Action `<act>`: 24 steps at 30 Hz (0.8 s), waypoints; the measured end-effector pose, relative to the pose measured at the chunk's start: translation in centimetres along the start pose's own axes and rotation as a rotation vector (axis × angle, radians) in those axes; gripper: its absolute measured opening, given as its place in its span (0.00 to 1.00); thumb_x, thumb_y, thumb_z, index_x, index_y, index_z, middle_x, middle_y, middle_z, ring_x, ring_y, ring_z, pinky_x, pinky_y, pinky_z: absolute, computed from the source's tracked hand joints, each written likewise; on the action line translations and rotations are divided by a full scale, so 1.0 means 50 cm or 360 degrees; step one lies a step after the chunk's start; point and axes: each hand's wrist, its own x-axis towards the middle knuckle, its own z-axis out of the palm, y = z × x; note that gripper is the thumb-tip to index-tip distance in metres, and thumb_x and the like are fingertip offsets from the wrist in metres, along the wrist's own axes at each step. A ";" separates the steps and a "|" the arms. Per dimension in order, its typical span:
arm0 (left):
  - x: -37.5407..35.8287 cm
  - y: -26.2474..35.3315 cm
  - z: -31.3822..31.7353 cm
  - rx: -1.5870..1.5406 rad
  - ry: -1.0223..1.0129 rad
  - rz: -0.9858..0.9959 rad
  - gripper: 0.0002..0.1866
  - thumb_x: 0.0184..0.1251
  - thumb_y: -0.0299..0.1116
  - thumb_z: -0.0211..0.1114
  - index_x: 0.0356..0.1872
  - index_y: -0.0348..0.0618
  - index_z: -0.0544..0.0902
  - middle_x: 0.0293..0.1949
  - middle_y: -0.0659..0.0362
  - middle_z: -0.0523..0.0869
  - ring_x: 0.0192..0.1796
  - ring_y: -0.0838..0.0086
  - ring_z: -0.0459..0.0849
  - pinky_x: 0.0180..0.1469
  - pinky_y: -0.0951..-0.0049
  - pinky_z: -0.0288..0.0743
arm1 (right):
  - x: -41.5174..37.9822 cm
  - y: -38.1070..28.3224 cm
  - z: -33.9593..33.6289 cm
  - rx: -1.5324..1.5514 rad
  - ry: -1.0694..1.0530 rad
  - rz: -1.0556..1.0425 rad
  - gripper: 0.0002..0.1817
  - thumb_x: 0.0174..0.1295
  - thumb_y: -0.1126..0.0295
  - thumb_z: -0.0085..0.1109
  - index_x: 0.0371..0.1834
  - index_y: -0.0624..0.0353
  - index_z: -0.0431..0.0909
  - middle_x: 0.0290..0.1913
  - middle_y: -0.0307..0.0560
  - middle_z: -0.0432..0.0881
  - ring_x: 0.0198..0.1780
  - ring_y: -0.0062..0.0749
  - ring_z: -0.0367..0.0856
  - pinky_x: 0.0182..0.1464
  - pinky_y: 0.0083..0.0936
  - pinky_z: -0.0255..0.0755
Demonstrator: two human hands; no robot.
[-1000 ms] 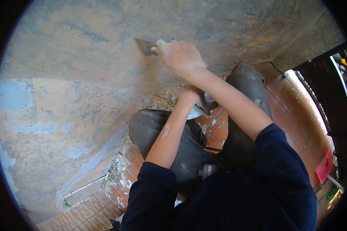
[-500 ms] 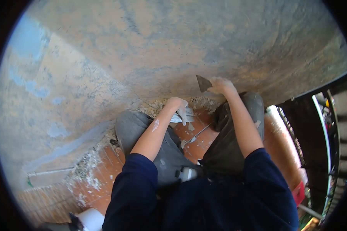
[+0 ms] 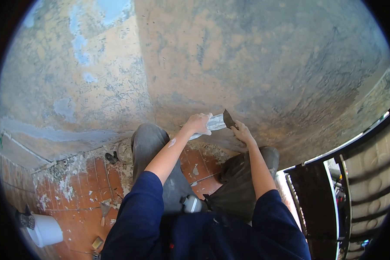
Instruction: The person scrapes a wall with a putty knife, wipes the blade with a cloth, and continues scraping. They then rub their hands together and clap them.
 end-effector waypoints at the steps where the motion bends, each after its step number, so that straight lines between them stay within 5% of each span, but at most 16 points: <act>1: 0.000 0.004 -0.007 -0.0035 0.0063 0.0008 0.39 0.40 0.42 0.72 0.57 0.41 0.67 0.44 0.43 0.81 0.49 0.51 0.80 0.51 0.58 0.73 | 0.000 -0.003 -0.016 0.0216 -0.0006 0.0012 0.25 0.60 0.61 0.55 0.60 0.56 0.68 0.50 0.60 0.78 0.49 0.49 0.78 0.49 0.38 0.71; 5: -0.018 0.051 -0.046 -0.0079 0.0111 -0.0027 0.43 0.40 0.45 0.72 0.61 0.41 0.67 0.50 0.42 0.79 0.53 0.53 0.78 0.54 0.58 0.73 | -0.036 -0.031 -0.086 0.0622 -0.0161 0.0025 0.25 0.61 0.65 0.57 0.60 0.62 0.67 0.37 0.52 0.80 0.31 0.32 0.78 0.32 0.28 0.71; 9: -0.062 0.076 -0.138 -0.0318 0.0813 0.0052 0.46 0.44 0.49 0.69 0.65 0.39 0.61 0.53 0.40 0.77 0.55 0.53 0.78 0.57 0.61 0.71 | -0.092 -0.030 -0.101 0.0910 0.0064 0.0195 0.22 0.63 0.66 0.56 0.57 0.66 0.68 0.28 0.42 0.75 0.23 0.23 0.69 0.24 0.23 0.65; 10: -0.094 0.087 -0.190 -0.0409 0.0775 -0.0061 0.48 0.45 0.52 0.68 0.67 0.39 0.59 0.58 0.41 0.73 0.59 0.54 0.75 0.60 0.63 0.69 | -0.092 -0.018 -0.094 0.0982 0.0115 0.0232 0.21 0.63 0.66 0.56 0.55 0.67 0.69 0.26 0.40 0.74 0.22 0.22 0.68 0.21 0.22 0.63; 12: -0.178 0.091 -0.267 -0.0473 0.0884 -0.0177 0.50 0.44 0.53 0.69 0.67 0.36 0.58 0.60 0.40 0.71 0.61 0.53 0.73 0.61 0.61 0.67 | -0.096 -0.038 -0.096 0.0986 0.0146 0.0241 0.11 0.64 0.67 0.56 0.40 0.64 0.71 0.22 0.36 0.69 0.22 0.17 0.65 0.21 0.19 0.60; 16: -0.320 -0.027 -0.255 -0.0352 0.1020 -0.0507 0.53 0.46 0.53 0.68 0.68 0.33 0.54 0.62 0.36 0.67 0.64 0.51 0.69 0.62 0.59 0.67 | -0.088 -0.018 -0.051 0.0765 0.0158 -0.0134 0.12 0.64 0.68 0.55 0.43 0.66 0.73 0.24 0.37 0.72 0.22 0.20 0.67 0.23 0.21 0.62; 20: -0.475 -0.172 -0.101 -0.0411 0.0639 -0.0963 0.52 0.45 0.47 0.69 0.70 0.38 0.50 0.62 0.39 0.67 0.63 0.55 0.70 0.63 0.57 0.69 | -0.090 -0.047 -0.060 0.0629 0.0046 -0.0120 0.13 0.65 0.69 0.53 0.47 0.68 0.72 0.26 0.40 0.74 0.23 0.21 0.68 0.26 0.22 0.64; 24: -0.586 -0.234 0.081 -0.0446 0.0132 -0.1497 0.50 0.43 0.41 0.73 0.69 0.43 0.54 0.61 0.48 0.70 0.58 0.58 0.74 0.58 0.60 0.73 | -0.073 -0.047 -0.065 0.0581 0.0019 -0.0256 0.10 0.64 0.68 0.53 0.40 0.66 0.73 0.22 0.40 0.72 0.22 0.21 0.68 0.25 0.23 0.62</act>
